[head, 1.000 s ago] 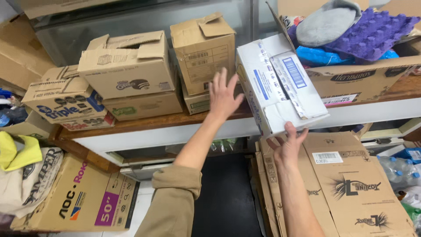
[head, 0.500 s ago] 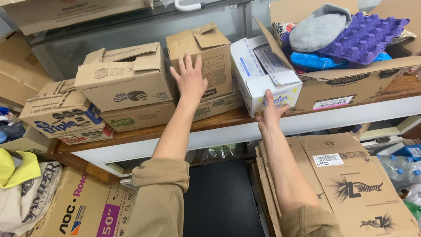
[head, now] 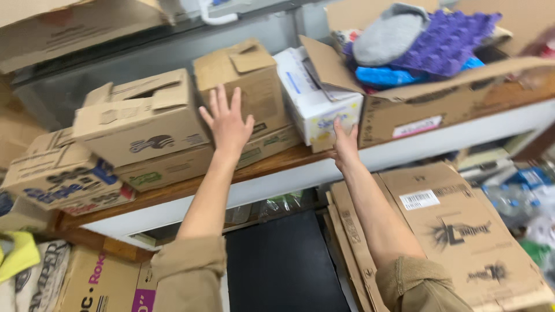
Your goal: The person picks up several flattened cardboard boxes and folds them into their three-dimensional box shape, tucking the flaps to secure them.
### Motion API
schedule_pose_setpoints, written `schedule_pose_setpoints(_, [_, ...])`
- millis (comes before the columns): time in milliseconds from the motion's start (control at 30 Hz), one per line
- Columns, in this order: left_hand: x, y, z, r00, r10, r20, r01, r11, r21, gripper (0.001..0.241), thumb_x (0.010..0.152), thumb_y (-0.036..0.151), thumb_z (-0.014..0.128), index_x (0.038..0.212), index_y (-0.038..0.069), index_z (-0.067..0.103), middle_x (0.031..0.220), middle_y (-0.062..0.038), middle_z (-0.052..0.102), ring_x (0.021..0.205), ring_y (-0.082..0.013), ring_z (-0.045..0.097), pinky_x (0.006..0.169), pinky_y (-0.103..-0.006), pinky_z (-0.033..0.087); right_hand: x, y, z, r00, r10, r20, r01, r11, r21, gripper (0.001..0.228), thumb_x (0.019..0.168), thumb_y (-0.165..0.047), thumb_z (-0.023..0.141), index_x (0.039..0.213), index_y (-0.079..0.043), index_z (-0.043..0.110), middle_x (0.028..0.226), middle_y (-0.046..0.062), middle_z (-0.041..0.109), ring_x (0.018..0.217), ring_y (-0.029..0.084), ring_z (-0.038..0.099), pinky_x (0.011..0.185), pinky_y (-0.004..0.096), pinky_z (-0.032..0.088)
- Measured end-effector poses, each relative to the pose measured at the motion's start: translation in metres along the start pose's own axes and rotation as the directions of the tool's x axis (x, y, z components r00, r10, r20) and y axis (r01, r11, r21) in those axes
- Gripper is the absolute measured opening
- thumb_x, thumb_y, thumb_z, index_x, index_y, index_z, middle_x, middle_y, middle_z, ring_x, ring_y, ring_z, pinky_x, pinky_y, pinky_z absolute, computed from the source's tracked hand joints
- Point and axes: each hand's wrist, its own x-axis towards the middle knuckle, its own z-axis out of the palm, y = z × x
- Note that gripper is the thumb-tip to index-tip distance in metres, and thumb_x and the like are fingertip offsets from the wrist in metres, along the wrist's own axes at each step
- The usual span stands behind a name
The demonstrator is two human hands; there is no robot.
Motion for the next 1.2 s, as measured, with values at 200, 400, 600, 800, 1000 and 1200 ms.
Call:
schedule_pose_setpoints(200, [-0.156, 0.064, 0.108, 0.995, 0.097, -0.006, -0.078, 0.756, -0.650, 0.050, 0.092, 0.034, 0.079, 0.138, 0.016, 0.071, 0.138, -0.014, 0.067, 0.140, -0.0378, 0.058, 0.120, -0.0590, 0.043, 0.045, 0.063, -0.235, 0.946, -0.241, -0.216, 0.097, 0.847, -0.522, 0.066, 0.114, -0.055, 0.065, 0.156, -0.005, 0.060, 0.158, 0.027, 0.057, 0.148, 0.050, 0.049, 0.125, 0.064, 0.036])
schedule_pose_setpoints(400, [-0.356, 0.170, 0.286, 0.446, 0.079, 0.892, 0.644, 0.663, -0.381, 0.104, 0.082, 0.069, 0.088, 0.165, 0.020, 0.048, 0.162, -0.013, 0.058, 0.151, -0.0284, 0.054, 0.122, -0.0464, 0.049, 0.122, 0.160, -0.603, 0.871, -0.278, -0.405, -0.257, 0.444, -0.859, 0.071, 0.096, -0.065, 0.079, 0.150, -0.020, 0.073, 0.150, 0.013, 0.070, 0.141, 0.040, 0.060, 0.115, 0.057, 0.047])
schedule_pose_setpoints(600, [-0.404, 0.223, 0.268, 0.290, -0.134, 0.947, 0.766, 0.626, -0.147, 0.094, 0.081, 0.060, 0.074, 0.161, 0.015, 0.054, 0.163, -0.016, 0.053, 0.152, -0.0319, 0.052, 0.124, -0.0403, 0.044, 0.018, 0.084, -0.616, 0.824, 0.146, -0.548, -0.564, 0.307, -0.767, 0.103, 0.093, -0.066, 0.059, 0.175, -0.011, 0.029, 0.172, 0.022, 0.044, 0.154, 0.048, 0.048, 0.127, 0.053, 0.040])
schedule_pose_setpoints(800, [-0.387, 0.252, 0.232, 0.211, -0.266, 0.941, 0.930, 0.350, -0.109, 0.065, 0.085, 0.049, 0.083, 0.137, 0.012, 0.071, 0.135, -0.005, 0.076, 0.120, -0.0209, 0.072, 0.100, -0.0328, 0.054, 0.013, 0.080, -0.612, 0.849, 0.058, -0.525, -0.527, 0.163, -0.834, 0.088, 0.090, -0.079, 0.056, 0.165, -0.034, 0.052, 0.160, 0.027, 0.050, 0.147, 0.049, 0.043, 0.122, 0.057, 0.036])
schedule_pose_setpoints(1000, [-0.393, 0.267, 0.227, 0.316, -0.259, 0.913, 0.920, -0.152, -0.361, 0.063, 0.085, 0.031, 0.089, 0.136, 0.011, 0.058, 0.131, -0.015, 0.078, 0.112, -0.0267, 0.077, 0.095, -0.0397, 0.063, 0.008, 0.094, -0.630, 0.874, 0.033, -0.486, -0.471, 0.306, -0.827, 0.084, 0.083, -0.083, 0.061, 0.131, -0.016, 0.076, 0.173, 0.019, 0.039, 0.159, 0.047, 0.028, 0.127, 0.064, 0.021])
schedule_pose_setpoints(1200, [-0.392, 0.252, 0.185, 0.483, -0.118, 0.868, 0.813, -0.307, -0.494, 0.046, 0.096, 0.016, 0.081, 0.131, 0.011, 0.053, 0.121, -0.014, 0.078, 0.100, -0.0244, 0.077, 0.089, -0.0401, 0.064, -0.052, 0.049, -0.600, 0.909, 0.000, -0.417, -0.358, 0.516, -0.779, 0.057, 0.110, -0.066, 0.057, 0.100, -0.010, 0.053, 0.099, 0.012, 0.065, 0.089, 0.031, 0.059, 0.076, 0.046, 0.044])
